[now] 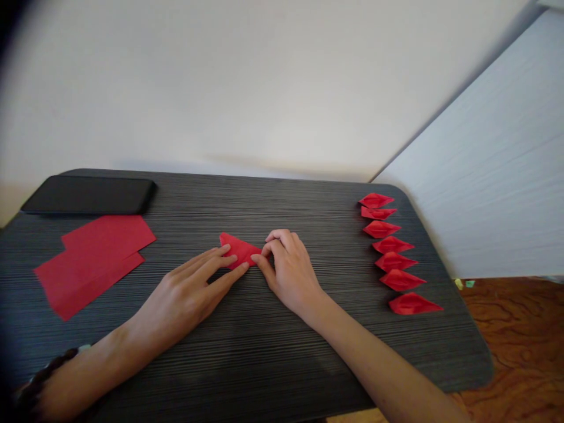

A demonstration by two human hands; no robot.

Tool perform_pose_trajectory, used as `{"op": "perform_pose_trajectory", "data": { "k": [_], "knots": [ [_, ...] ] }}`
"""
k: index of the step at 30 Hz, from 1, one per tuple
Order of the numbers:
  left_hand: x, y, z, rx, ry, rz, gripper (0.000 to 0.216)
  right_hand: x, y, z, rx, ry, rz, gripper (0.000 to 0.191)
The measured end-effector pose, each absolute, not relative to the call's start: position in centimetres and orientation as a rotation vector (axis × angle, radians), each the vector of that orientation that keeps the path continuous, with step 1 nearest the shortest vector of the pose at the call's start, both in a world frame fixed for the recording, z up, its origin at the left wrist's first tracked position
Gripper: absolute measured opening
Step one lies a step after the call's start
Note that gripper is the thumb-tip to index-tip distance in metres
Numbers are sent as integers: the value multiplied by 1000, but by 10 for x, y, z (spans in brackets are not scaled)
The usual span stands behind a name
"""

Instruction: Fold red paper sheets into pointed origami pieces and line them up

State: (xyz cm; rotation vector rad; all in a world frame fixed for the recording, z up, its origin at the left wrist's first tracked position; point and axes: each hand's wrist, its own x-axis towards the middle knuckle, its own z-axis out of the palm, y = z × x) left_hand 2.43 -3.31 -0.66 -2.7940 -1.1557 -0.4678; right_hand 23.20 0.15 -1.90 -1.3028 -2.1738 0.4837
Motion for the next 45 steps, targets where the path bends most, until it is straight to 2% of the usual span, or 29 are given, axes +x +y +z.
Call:
{"op": "perform_pose_trajectory", "data": {
  "k": [10,20,45],
  "knots": [
    [26,-32,-4,-2775,-1182,-494,34,236,2,-16,-1262,-2177,554,10],
    [26,-31,-5,-2768,-1154,-495,30,233,2,-20,-1307,-2139,524,14],
    [34,-31,3,-2748,-1152,-540,26,231,2,-18,-1340,-2156,492,10]
  ]
}}
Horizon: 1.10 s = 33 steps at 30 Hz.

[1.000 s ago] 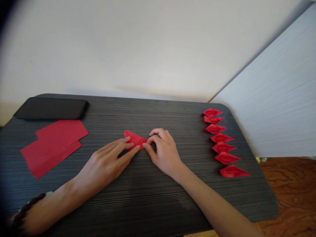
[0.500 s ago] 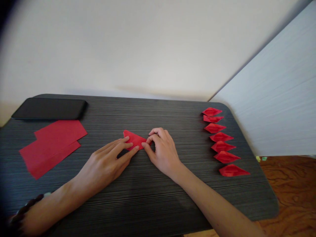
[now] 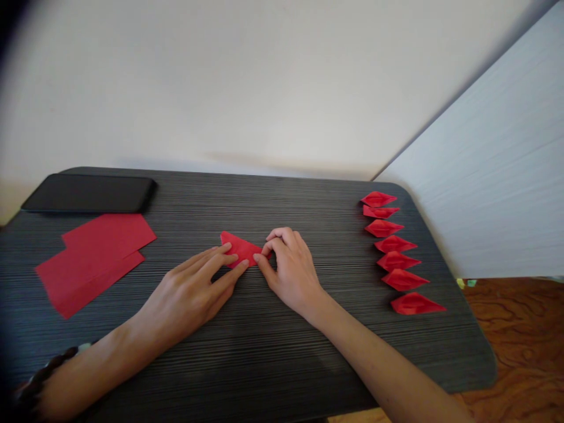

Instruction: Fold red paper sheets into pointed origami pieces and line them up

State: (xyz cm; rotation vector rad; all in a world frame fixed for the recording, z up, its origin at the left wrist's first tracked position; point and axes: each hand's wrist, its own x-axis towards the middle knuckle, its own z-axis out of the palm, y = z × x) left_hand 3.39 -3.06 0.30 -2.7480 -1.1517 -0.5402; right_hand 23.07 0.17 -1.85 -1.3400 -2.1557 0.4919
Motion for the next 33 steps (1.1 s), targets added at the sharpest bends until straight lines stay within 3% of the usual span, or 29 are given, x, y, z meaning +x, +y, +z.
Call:
{"op": "perform_pose_trajectory", "data": {
  "k": [8,33],
  "knots": [
    [29,-32,-2,-2757,-1115,-451,35,230,2,-18,-1355,-2161,491,9],
    [18,-32,-4,-2887,-1155,-512,29,238,4,-6,-1241,-2196,779,23]
  ]
}}
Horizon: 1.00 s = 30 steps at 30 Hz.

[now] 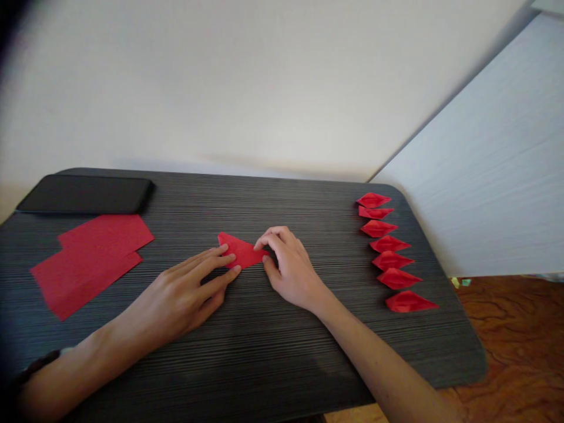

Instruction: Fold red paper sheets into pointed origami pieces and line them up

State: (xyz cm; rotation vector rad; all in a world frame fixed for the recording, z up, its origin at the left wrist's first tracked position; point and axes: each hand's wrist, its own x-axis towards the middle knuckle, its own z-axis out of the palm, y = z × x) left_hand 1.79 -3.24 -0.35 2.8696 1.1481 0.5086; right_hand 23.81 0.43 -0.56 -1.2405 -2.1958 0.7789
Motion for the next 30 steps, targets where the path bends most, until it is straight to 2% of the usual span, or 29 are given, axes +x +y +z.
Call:
{"op": "perform_pose_trajectory", "data": {
  "k": [3,7,9,13,19,26,30],
  "knots": [
    [20,-33,-2,2877,1152,499,28,234,2,-9,-1280,-2176,705,15],
    [22,-33,-1,2888,1160,504,28,232,1,-12,-1339,-2179,613,23],
    [22,-32,-1,2881,1163,501,27,235,2,-11,-1319,-2175,659,19],
    [22,-32,0,2878,1158,512,26,241,4,-8,-1234,-2154,804,24],
    [23,-33,1,2885,1155,494,26,236,3,-9,-1302,-2186,691,22],
    [24,-34,1,2887,1160,494,26,242,6,-4,-1201,-2189,840,25],
    [24,-34,1,2892,1167,504,27,236,4,-7,-1278,-2187,708,24]
  ]
}}
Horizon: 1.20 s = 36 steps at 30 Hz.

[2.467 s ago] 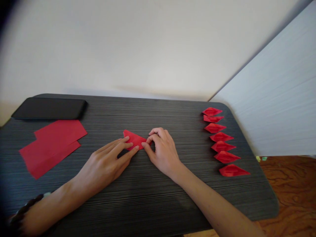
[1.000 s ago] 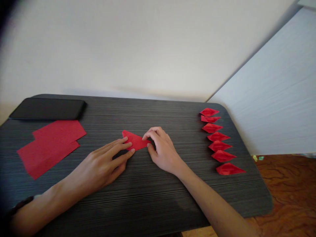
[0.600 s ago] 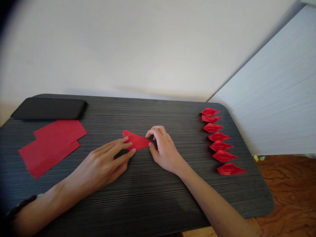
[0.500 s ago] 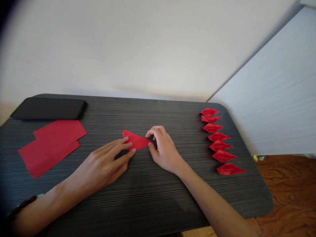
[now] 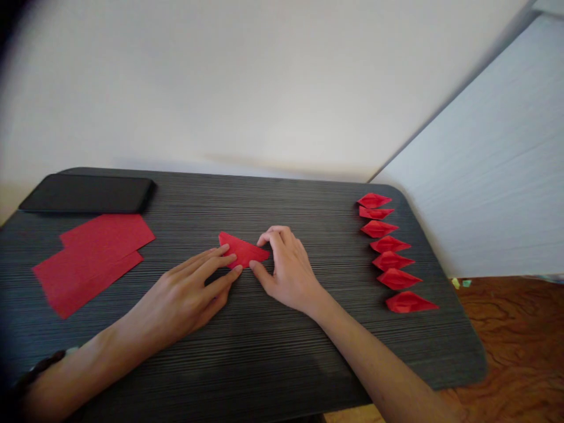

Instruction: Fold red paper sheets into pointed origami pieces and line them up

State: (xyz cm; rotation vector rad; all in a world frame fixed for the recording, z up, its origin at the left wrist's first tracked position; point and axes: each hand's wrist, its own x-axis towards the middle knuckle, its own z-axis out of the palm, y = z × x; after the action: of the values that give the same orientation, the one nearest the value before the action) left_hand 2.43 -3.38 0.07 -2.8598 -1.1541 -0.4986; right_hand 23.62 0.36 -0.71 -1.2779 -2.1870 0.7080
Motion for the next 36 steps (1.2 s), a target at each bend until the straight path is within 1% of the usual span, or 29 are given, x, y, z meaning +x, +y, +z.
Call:
{"op": "perform_pose_trajectory", "data": {
  "k": [3,7,9,11,15,18,20,22,24,25,29,33,36],
  "knots": [
    [24,-34,1,-2862,-1160,-507,27,235,3,-7,-1309,-2187,715,24],
    [24,-33,1,-2865,-1165,-517,25,243,7,-3,-1241,-2173,852,35],
    [24,-32,1,-2864,-1173,-511,24,246,8,-2,-1205,-2167,874,37],
    [24,-33,1,-2866,-1175,-504,24,246,9,-2,-1193,-2156,865,35],
    [23,-33,0,-2869,-1166,-529,26,240,4,-8,-1258,-2173,734,21],
    [22,-29,-3,-2940,-1243,-628,24,234,1,-13,-1296,-2258,557,33],
    [21,-25,-5,-2931,-1380,-712,21,233,0,-15,-1292,-2287,516,34],
    [19,-21,-7,-2833,-1529,-716,28,233,0,-16,-1269,-2306,515,31],
    [18,-18,-8,-2761,-1602,-638,39,233,0,-16,-1240,-2326,519,28],
    [17,-17,-8,-2756,-1606,-602,41,234,0,-16,-1225,-2328,523,27],
    [18,-17,-7,-2840,-1561,-585,34,235,0,-15,-1158,-2298,544,22],
    [18,-17,-6,-2876,-1543,-687,32,235,-2,-16,-1105,-2306,519,19],
    [17,-16,-7,-2894,-1525,-800,25,235,-3,-16,-1109,-2317,481,17]
  ]
}}
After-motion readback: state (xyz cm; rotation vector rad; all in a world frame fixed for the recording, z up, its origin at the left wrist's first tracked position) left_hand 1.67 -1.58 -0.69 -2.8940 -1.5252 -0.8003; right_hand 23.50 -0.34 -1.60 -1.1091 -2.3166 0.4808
